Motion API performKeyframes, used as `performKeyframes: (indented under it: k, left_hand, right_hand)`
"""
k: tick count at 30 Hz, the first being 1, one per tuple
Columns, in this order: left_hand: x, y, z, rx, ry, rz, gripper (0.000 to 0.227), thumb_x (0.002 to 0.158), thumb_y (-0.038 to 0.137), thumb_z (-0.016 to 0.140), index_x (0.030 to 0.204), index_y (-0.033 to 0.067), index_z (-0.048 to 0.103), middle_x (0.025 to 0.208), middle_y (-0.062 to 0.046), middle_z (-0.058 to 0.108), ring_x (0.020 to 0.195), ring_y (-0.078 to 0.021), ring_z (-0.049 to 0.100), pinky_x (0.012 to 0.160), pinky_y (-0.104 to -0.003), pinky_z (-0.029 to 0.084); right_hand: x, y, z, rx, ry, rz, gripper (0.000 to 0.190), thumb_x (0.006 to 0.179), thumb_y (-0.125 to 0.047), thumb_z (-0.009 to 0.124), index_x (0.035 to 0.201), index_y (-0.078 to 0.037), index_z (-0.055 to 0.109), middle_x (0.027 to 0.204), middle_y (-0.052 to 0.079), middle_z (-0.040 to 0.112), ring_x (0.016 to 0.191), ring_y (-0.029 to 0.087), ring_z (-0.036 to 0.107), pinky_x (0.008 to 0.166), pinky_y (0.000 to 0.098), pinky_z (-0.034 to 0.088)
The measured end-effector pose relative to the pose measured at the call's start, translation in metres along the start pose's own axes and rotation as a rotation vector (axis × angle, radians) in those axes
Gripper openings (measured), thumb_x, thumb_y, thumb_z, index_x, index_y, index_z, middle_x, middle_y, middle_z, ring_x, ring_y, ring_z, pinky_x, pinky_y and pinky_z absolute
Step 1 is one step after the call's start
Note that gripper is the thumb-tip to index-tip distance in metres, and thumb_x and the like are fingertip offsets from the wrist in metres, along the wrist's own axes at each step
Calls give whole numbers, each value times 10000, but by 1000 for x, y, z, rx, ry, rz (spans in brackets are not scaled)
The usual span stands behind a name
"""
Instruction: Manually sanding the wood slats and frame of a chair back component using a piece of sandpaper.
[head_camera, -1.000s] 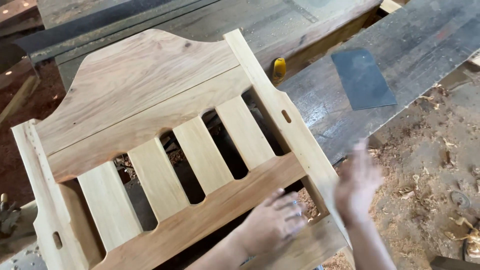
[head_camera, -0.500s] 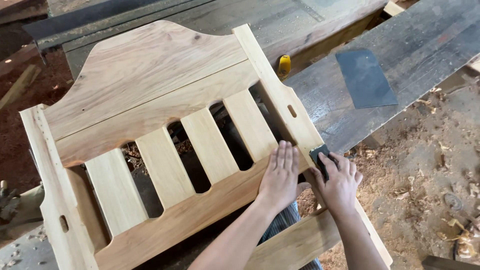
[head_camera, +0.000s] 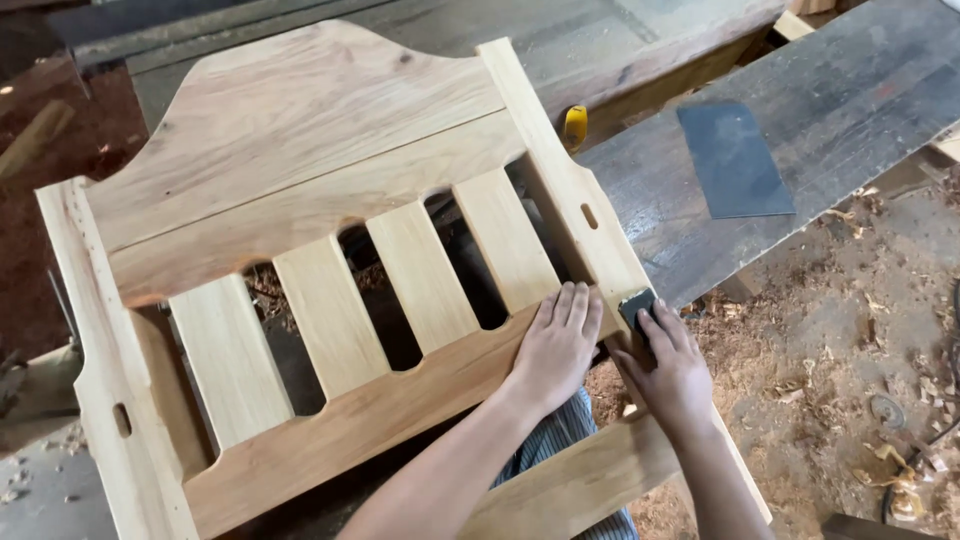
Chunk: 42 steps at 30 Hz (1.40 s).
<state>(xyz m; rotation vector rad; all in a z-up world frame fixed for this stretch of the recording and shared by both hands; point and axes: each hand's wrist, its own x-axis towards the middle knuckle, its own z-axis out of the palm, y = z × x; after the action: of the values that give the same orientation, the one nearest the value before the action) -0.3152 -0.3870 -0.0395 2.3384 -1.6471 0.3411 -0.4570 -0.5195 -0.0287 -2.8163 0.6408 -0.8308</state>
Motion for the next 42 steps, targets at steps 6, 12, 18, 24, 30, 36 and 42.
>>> performKeyframes:
  k: [6, 12, 18, 24, 30, 36, 42]
  left_hand:
    - [-82, -33, -25, -125, -61, 58, 797, 992, 402, 502, 1580, -26, 175, 1666, -219, 148, 1546, -331, 96, 1256, -458, 68]
    - [-189, -84, -70, -83, -92, -141, 798, 1006, 466, 415, 1606, 46, 99, 1684, -180, 58, 1558, -297, 0, 1248, -447, -30]
    - [-303, -132, -119, 114, -151, -634, 813, 962, 564, 201, 1578, 195, -181, 1605, -74, -275, 1465, -211, -273, 1195, -455, -149]
    - [-380, -154, -138, 268, -400, -1284, 1034, 889, 773, 390, 1619, 185, -46, 1651, -232, -117, 1500, -440, -102, 1189, -550, 57]
    - [-366, -144, -165, -38, -202, -1469, 1358, 621, 647, 772, 1612, 109, 17, 1640, -240, 179, 1450, -454, 348, 994, -532, 552]
    - [-369, -138, -167, -87, -222, -1505, 1226, 746, 463, 763, 1676, 127, 39, 1624, -273, 241, 1479, -456, 351, 1031, -531, 542]
    - [-378, -132, -138, 208, -51, -1126, 1049, 760, 458, 793, 1564, 59, 250, 1645, -322, 142, 1491, -528, 185, 1168, -556, 136]
  right_hand:
    - [-2, 20, -5, 11, -105, 0, 379, 900, -162, 739, 1272, -89, 727, 1394, 96, 666, 1295, 281, 630, 1084, 394, 533]
    - [12, -13, -15, -20, -59, -41, 338, 867, -161, 771, 1193, -76, 742, 1297, 92, 690, 1209, 324, 632, 1057, 442, 507]
    - [5, -6, -2, 22, -61, 16, 478, 816, -268, 806, 1231, -67, 680, 1452, 167, 552, 1320, 420, 540, 1089, 547, 455]
    - [6, 6, 6, 38, -191, 149, 637, 906, -360, 772, 1381, -32, 500, 1555, 251, 429, 1349, 464, 510, 1016, 537, 508]
    - [11, -2, -3, -25, -385, 392, 890, 787, -409, 819, 1506, -76, 417, 1431, 258, 484, 1204, 431, 600, 990, 515, 534]
    - [-5, 15, 10, -13, -268, 284, 838, 804, -445, 806, 1478, -75, 472, 1406, 248, 529, 1220, 410, 603, 986, 503, 530]
    - [-18, 27, 10, 183, -137, 318, 604, 973, -404, 730, 1421, -59, 519, 1417, 232, 547, 1216, 382, 611, 931, 490, 567]
